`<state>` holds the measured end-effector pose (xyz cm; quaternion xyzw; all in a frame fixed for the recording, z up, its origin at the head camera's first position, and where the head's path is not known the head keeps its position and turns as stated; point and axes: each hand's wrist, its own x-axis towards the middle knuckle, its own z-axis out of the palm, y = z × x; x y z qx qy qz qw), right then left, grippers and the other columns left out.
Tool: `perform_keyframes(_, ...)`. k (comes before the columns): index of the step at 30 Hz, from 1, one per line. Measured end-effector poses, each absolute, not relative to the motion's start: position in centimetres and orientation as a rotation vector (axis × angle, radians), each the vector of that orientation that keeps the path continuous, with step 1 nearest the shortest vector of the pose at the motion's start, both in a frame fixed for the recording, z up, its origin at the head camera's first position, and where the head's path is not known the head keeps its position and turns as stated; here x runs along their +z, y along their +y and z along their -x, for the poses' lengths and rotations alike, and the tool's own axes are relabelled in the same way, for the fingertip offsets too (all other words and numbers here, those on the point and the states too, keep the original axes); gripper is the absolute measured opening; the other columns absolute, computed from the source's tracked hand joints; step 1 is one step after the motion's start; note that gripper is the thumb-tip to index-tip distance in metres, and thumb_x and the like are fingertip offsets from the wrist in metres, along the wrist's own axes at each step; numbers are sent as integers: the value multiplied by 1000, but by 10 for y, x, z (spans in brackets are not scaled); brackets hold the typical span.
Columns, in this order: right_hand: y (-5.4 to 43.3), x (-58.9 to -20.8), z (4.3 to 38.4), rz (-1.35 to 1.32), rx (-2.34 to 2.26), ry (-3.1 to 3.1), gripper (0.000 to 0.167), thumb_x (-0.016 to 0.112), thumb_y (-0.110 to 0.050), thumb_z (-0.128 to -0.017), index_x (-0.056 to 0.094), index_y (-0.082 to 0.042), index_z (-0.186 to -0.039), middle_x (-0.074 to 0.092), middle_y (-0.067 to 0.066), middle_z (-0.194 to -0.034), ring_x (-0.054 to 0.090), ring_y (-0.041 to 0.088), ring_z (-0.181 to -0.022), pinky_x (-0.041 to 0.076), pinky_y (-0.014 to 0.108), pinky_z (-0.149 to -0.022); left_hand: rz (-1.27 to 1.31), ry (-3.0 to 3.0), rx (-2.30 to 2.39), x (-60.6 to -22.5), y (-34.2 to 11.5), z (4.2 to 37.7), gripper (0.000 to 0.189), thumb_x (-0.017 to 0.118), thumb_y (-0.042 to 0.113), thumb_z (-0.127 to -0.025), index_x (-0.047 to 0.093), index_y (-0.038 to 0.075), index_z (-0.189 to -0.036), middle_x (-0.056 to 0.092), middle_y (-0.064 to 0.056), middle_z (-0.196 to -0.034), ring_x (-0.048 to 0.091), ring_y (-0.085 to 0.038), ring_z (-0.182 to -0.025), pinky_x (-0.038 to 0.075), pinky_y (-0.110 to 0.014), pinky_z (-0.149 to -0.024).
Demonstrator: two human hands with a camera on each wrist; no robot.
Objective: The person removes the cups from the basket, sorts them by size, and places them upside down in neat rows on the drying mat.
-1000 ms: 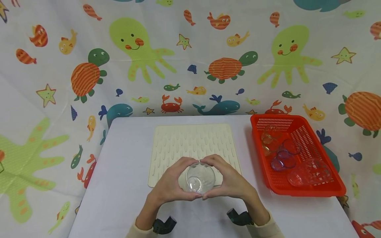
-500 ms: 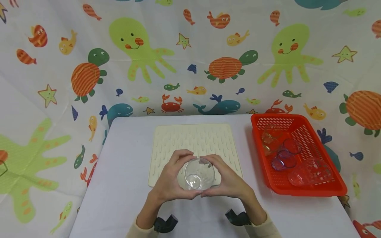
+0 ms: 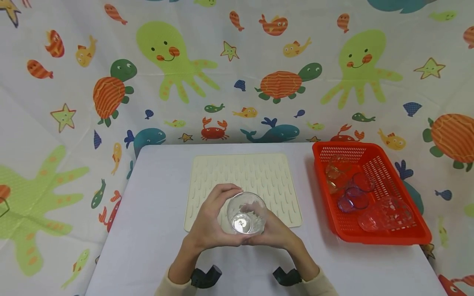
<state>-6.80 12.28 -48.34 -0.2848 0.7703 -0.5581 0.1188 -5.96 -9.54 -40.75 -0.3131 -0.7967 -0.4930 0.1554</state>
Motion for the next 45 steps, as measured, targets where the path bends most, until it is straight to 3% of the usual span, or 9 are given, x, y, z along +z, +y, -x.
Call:
perform_keyframes(5, 115, -492, 67, 793, -1699, 2193, 75, 92, -20, -70, 53, -23, -134, 53, 11, -144, 57, 24, -123, 53, 28, -100, 904, -2239, -1386, -406, -98, 60, 85, 91, 47, -62, 60, 9, -132, 57, -4, -131, 57, -20, -122, 54, -33, -106)
perform_keyframes(12, 111, -499, 68, 831, -1734, 2260, 72, 92, -24, -72, 55, -26, -134, 54, 0, -146, 55, 19, -131, 49, 38, -110, 867, -2253, -1369, -404, -110, 59, 84, 89, 50, -64, 60, 11, -132, 57, -5, -132, 56, -19, -122, 56, -35, -103)
perform_keyframes(16, 116, -503, 71, 924, -1736, 2316, 68, 92, -24, -73, 57, -21, -132, 61, 2, -134, 58, 13, -122, 54, 33, -101, 819, -2290, -1389, -405, -123, 57, 85, 93, 45, -61, 59, 14, -133, 57, -4, -132, 56, -18, -121, 55, -32, -103)
perform_keyframes(19, 119, -503, 73, 962, -1783, 2288, 67, 92, -19, -72, 58, -18, -130, 63, 1, -126, 59, 10, -114, 54, 28, -92, 778, -2319, -1426, -406, -133, 54, 87, 96, 35, -57, 59, 16, -134, 58, -3, -132, 56, -17, -121, 52, -27, -105)
perform_keyframes(23, 126, -502, 76, 959, -1886, 2183, 68, 90, -6, -71, 57, -13, -130, 62, 7, -126, 58, 9, -112, 52, 25, -93, 736, -2344, -1476, -411, -147, 49, 90, 97, 21, -52, 59, 16, -134, 58, -3, -131, 56, -17, -120, 50, -24, -104)
perform_keyframes(26, 133, -501, 78, 963, -1989, 2065, 70, 86, 6, -70, 55, -5, -132, 59, 16, -126, 57, 10, -113, 50, 23, -97, 721, -2371, -1490, -418, -157, 46, 89, 96, 20, -54, 59, 15, -135, 59, -3, -131, 56, -15, -117, 52, -23, -97)
perform_keyframes(30, 138, -498, 82, 980, -2108, 1907, 70, 79, 17, -68, 52, 5, -131, 59, 13, -127, 55, 13, -114, 51, 24, -96, 719, -2405, -1492, -429, -166, 42, 86, 94, 23, -59, 58, 15, -136, 59, -2, -130, 56, -16, -113, 52, -25, -90)
perform_keyframes(34, 139, -491, 86, 987, -2178, 1817, 66, 76, 15, -69, 50, 10, -130, 59, 3, -128, 55, 14, -116, 52, 27, -98, 706, -2415, -1563, -441, -171, 38, 84, 93, 19, -60, 57, 15, -136, 60, -4, -130, 57, -16, -111, 53, -27, -91)
perform_keyframes(45, 125, -473, 97, 1042, -2294, 1691, 63, 79, -5, -78, 48, 15, -129, 61, 4, -128, 56, 17, -118, 53, 28, -101, 673, -2553, -1746, -476, -174, 27, 82, 89, 22, -71, 51, 19, -144, 52, -1, -146, 53, -7, -124, 53, -31, -95)
